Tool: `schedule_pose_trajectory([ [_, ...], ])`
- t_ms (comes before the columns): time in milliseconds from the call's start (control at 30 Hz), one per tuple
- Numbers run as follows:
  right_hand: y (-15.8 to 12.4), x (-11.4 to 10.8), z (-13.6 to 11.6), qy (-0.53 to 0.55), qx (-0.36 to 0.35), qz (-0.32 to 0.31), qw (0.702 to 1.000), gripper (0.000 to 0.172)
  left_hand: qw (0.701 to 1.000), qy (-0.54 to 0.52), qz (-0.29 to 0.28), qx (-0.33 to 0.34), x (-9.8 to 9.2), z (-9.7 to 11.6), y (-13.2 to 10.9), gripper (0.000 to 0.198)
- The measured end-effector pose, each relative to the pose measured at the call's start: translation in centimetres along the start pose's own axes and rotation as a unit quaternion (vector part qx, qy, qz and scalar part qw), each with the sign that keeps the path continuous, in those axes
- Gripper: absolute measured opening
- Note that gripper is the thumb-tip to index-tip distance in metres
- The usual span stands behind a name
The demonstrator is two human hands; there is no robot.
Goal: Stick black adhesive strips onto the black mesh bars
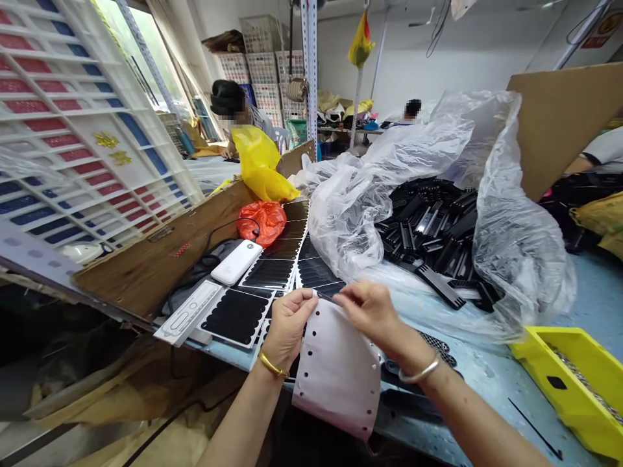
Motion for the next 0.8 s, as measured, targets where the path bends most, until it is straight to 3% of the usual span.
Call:
schedule_pose_trajectory([
  [133,-3.5,1.6,-1.1,0.099,0.076,-0.038,0.991,0.036,0.999,0.020,0.017,0.038,1.3,-0.3,-1.4,0.007],
  [233,-4.2,1.6,-1.3,0.193,0.108,-0.046,0.974,0.045,0.998,0.051,-0.028,0.037,2.1,-0.2,-2.2,0.007],
  [367,-4.3,0.9,-1.4,0.285,0.148,-0.050,0.946,0.046,0.995,0.071,-0.066,0.028,2.8,-0.2,-3.0,0.011],
  [500,-4.1,-0.2,0.0,0.398,0.220,-0.037,0.890,0.036,0.998,0.042,-0.038,-0.018,2.4,-0.2,-2.5,0.014],
  [567,-3.8,-1.8,1.4,0.431,0.255,0.044,0.865,0.037,0.999,0.052,0.005,0.010,1.0,0.7,-0.8,0.014],
  [667,-3.6,-5.6,3.8,0.450,0.256,0.187,0.835,0.037,0.986,0.068,0.093,0.118,-2.4,4.0,4.3,0.013],
  [733,-4.0,-8.2,4.9,0.462,0.249,0.216,0.824,0.032,0.957,0.092,0.176,0.212,-4.9,7.1,8.8,0.010],
  [800,-5.0,-10.4,5.7,0.451,0.252,0.237,0.823,0.028,0.933,0.162,0.222,0.233,-6.8,9.6,13.3,0.005],
])
Point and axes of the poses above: each hand's wrist, its own y-axis towards the middle knuckle, its own x-axis out of the palm, z = x × y, the point moved 1 cm from there along y, towards the middle knuckle, and after that the axes turned 2 degrees about x, right-handed, at the moved point
